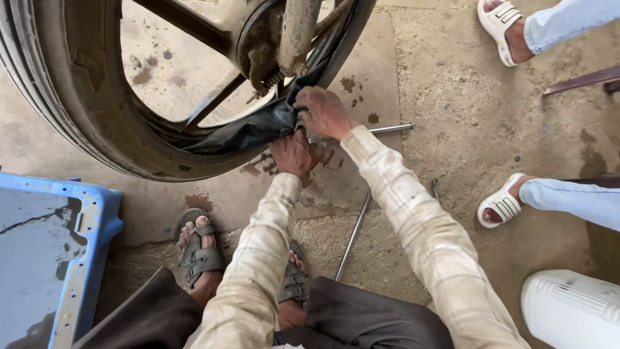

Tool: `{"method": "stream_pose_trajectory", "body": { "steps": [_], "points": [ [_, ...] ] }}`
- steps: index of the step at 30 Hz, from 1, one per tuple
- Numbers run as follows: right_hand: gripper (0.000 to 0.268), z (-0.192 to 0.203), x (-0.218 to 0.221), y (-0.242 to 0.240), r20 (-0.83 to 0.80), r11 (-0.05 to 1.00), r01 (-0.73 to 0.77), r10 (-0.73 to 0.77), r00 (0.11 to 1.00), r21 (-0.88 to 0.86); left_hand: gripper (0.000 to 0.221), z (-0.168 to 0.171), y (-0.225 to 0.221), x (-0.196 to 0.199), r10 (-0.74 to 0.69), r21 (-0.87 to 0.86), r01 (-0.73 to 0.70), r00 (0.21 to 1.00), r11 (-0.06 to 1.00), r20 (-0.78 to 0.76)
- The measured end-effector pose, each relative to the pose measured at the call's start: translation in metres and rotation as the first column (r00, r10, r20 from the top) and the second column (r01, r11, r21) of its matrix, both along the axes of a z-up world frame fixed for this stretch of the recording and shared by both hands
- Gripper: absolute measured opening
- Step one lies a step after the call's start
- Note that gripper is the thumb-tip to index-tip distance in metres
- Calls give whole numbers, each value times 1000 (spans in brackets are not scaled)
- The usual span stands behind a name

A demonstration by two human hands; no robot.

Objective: Repairing or replacing a motorcycle inner tube using tire levers to manipulate the tire bead.

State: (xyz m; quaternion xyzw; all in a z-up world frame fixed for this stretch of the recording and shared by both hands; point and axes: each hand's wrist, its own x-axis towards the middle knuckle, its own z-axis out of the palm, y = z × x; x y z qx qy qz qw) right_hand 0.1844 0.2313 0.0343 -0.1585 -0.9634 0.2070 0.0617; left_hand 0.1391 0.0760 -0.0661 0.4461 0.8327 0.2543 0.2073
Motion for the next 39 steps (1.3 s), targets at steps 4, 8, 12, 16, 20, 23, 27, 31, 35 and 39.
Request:
{"method": "stream_pose_trajectory", "body": {
  "steps": [4,8,12,16,20,23,27,31,35,39],
  "points": [
    [9,-6,-33,-5,85,988,135,-141,986,73,67,102,-10,-11,25,-118,-6,987,993,158],
    [15,-7,-38,-13,126,964,260,-264,956,48,67,64,-12,-5,81,174,-74,996,982,-33],
    [27,-18,-38,-8,-72,963,270,-269,960,2,67,103,-7,-16,74,-17,-72,983,997,170],
    [29,-10,-40,-34,-184,954,298,-287,940,34,56,96,-14,-10,96,108,-97,995,989,8],
    [26,-11,-25,-19,-84,957,291,-290,953,0,66,76,-19,-11,100,264,-89,995,960,-29],
    [28,-12,-6,-9,-64,960,245,-255,965,-136,59,74,-23,-11,80,86,-85,995,993,61],
    [58,16,5,-14,-181,990,92,-72,981,106,44,99,-25,-13,47,-21,-45,994,999,94],
    [58,20,7,-7,-118,930,-90,140,983,356,46,124,-24,-20,37,-122,-11,977,992,211],
    [40,-14,18,3,-72,848,-122,185,980,516,44,97,-23,-19,73,66,-92,966,994,247],
    [30,-6,11,-5,-186,853,-103,227,956,512,55,104,-26,-19,84,82,-106,969,991,234]
  ]
}}
